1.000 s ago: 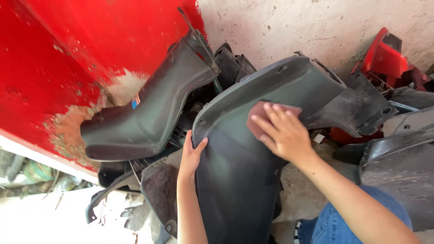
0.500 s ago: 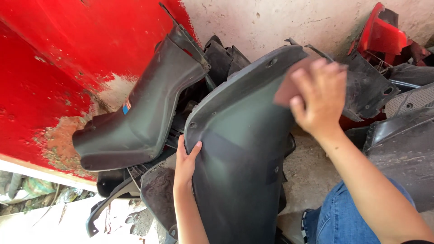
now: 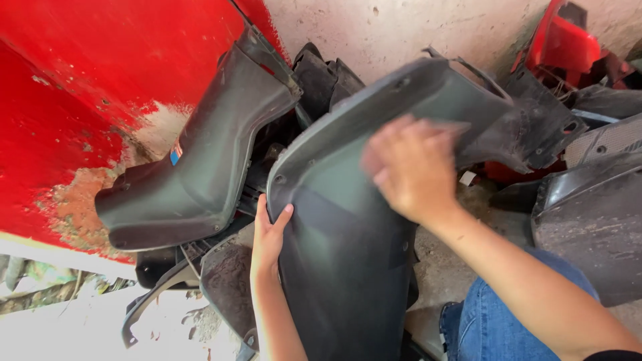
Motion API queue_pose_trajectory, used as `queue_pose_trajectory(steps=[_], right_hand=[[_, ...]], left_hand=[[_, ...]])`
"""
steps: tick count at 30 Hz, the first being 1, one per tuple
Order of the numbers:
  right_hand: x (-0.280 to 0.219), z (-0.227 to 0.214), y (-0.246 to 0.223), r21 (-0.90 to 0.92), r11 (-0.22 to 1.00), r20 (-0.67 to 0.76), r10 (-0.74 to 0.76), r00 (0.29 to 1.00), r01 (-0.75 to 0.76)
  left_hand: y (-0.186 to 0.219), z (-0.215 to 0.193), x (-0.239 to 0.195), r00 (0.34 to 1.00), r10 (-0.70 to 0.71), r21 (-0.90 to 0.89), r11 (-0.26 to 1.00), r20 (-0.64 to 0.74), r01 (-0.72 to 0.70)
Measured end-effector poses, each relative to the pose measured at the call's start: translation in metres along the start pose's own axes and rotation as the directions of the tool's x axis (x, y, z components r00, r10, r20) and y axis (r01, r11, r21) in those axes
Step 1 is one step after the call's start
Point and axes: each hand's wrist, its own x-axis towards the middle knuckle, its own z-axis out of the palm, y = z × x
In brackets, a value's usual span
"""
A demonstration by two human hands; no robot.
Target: The person sands the surface of a black car fender using a sanding block. They hold the part steady with one hand while moving the sanding block back and forth across the surface.
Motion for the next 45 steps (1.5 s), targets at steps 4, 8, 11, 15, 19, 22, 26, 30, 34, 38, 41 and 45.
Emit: queue_pose_trajectory(steps=[4, 8, 11, 15, 19, 22, 26, 30, 34, 38, 41, 45], right_hand=[[-0.001, 0.069, 0.019, 0.121, 0.928, -0.394, -0.281, 0.875, 0.352], [0.004, 0.041, 0.038, 0.132, 0.990, -0.576, 0.028, 0.817, 0.059], [-0.008, 0.041, 0.012, 0.099, 0.983, -0.501, -0.084, 0.861, 0.154], [-0.009, 0.080, 0.006, 0.244, 0.845, -0.378, -0.370, 0.849, 0.477], [0.004, 0.060, 0.046, 0.162, 0.987, -0.343, 0.036, 0.939, 0.022], [-0.007, 0.088, 0.046, 0.147, 0.989, -0.564, 0.087, 0.821, -0.004], [-0.017, 0.083, 0.004, -0.027, 0.965, -0.469, -0.241, 0.850, 0.259], [0.006, 0.052, 0.031, 0.089, 0.978, -0.362, -0.144, 0.921, 0.188], [-0.008, 0.068, 0.036, 0.035, 0.995, -0.620, -0.049, 0.783, 0.090], [-0.003, 0.041, 0.005, 0.056, 0.988, -0.345, -0.114, 0.932, 0.142], [0.011, 0.014, 0.019, 0.140, 0.990, -0.262, 0.008, 0.965, 0.030], [0.011, 0.038, 0.046, 0.229, 0.973, -0.702, 0.186, 0.687, -0.030]], left_hand=[[-0.013, -0.012, 0.009, 1.000, -0.004, -0.001, 1.000, -0.017, 0.004], [-0.020, -0.012, 0.011, 0.999, 0.006, 0.008, 1.000, -0.038, -0.006], [-0.021, -0.011, 0.011, 1.000, 0.000, 0.008, 1.000, -0.028, 0.001], [-0.020, -0.014, 0.011, 0.999, -0.014, -0.035, 0.999, -0.030, 0.013], [-0.017, -0.015, 0.009, 1.000, -0.004, -0.036, 0.999, -0.023, 0.004], [-0.019, -0.013, 0.011, 1.000, 0.005, -0.010, 1.000, -0.007, -0.005], [-0.017, -0.015, 0.012, 1.000, 0.013, 0.011, 1.000, -0.010, -0.013], [-0.021, -0.018, 0.013, 1.000, 0.005, -0.003, 1.000, -0.019, -0.006], [-0.024, -0.013, 0.012, 1.000, 0.016, -0.026, 1.000, -0.017, -0.016], [-0.022, -0.013, 0.012, 1.000, -0.006, -0.007, 1.000, -0.021, 0.006], [-0.026, -0.018, 0.015, 0.999, -0.010, -0.003, 1.000, -0.033, 0.010], [-0.027, -0.016, 0.014, 1.000, -0.002, -0.019, 1.000, -0.027, 0.002]])
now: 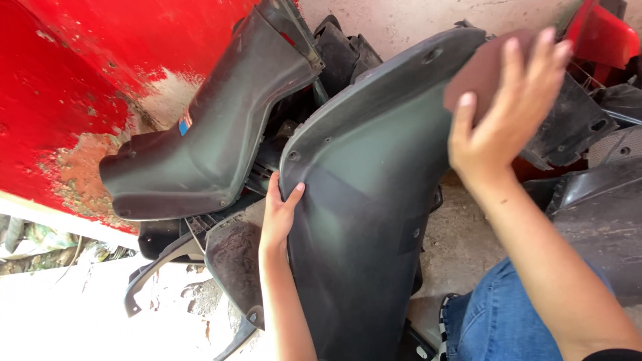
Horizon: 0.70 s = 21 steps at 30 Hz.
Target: The person sands the surface of a black car fender using a sanding block. They hold the part steady with one hand while moving the sanding block back and forth across the surface.
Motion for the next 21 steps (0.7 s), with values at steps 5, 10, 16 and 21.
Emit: queue_pose_trajectory(steps=[5, 10, 16, 21], right_hand=[[-0.033, 0.020, -0.016, -0.071, 0.995, 0.414, -0.040, 0.910, 0.076], [-0.007, 0.020, 0.004, -0.077, 0.994, 0.201, 0.097, 0.975, -0.083], [-0.024, 0.007, -0.012, -0.070, 0.993, 0.456, -0.051, 0.888, 0.094], [0.015, 0.000, 0.017, 0.073, 0.974, 0.092, 0.206, 0.974, -0.213]], left_hand=[[0.003, -0.003, -0.001, 1.000, 0.012, 0.024, 1.000, 0.018, -0.012], [0.006, 0.004, -0.003, 1.000, 0.001, 0.031, 1.000, -0.016, -0.001], [-0.001, -0.002, 0.002, 0.999, 0.046, 0.053, 0.997, 0.015, -0.047], [-0.006, -0.002, 0.002, 0.999, 0.036, 0.064, 0.997, -0.014, -0.035]])
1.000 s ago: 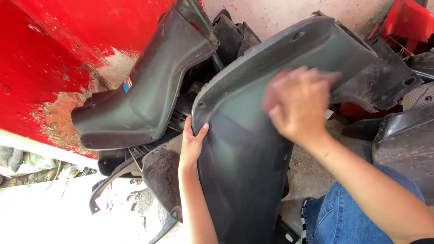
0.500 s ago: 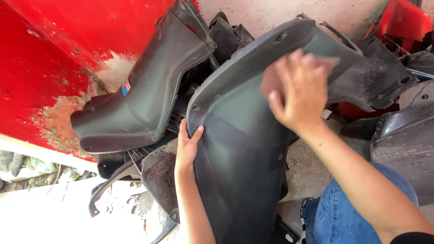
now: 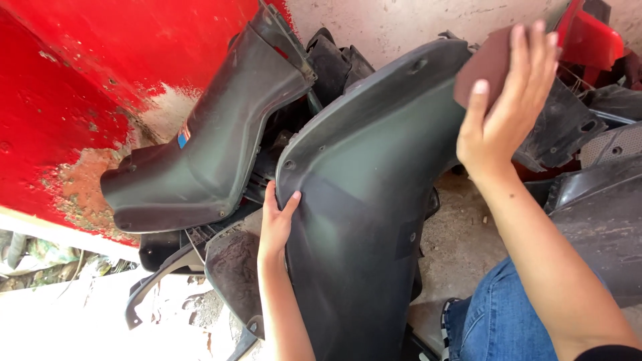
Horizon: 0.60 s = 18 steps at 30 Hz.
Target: The person sands the surface of a black car fender using a sanding block. They hold the part steady with one hand while moving the sanding block back and forth across the surface.
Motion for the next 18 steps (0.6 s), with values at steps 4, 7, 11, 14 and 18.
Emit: queue_pose_trajectory(steps=[4, 7, 11, 14, 18], right_hand=[[-0.028, 0.009, 0.002, 0.039, 0.994, -0.009, -0.104, 0.995, 0.104], [-0.021, 0.008, 0.015, 0.000, 0.979, 0.030, -0.205, 0.978, 0.205], [-0.016, 0.009, 0.015, 0.287, 0.958, -0.018, -0.003, 1.000, 0.008], [-0.030, 0.006, 0.002, 0.048, 0.985, 0.005, -0.168, 0.986, 0.168], [-0.013, 0.013, 0.025, 0.169, 0.985, -0.027, 0.020, 0.999, -0.015]], left_hand=[[0.006, -0.004, -0.001, 1.000, -0.009, 0.000, 1.000, -0.001, 0.009], [0.005, -0.004, -0.002, 1.000, -0.019, -0.008, 1.000, 0.008, 0.019], [0.004, -0.009, -0.003, 1.000, -0.019, -0.027, 0.999, -0.002, 0.019], [0.008, -0.009, -0.004, 1.000, -0.027, -0.023, 0.999, 0.004, 0.027], [0.007, -0.002, -0.004, 0.999, -0.044, -0.029, 0.999, -0.009, 0.044]])
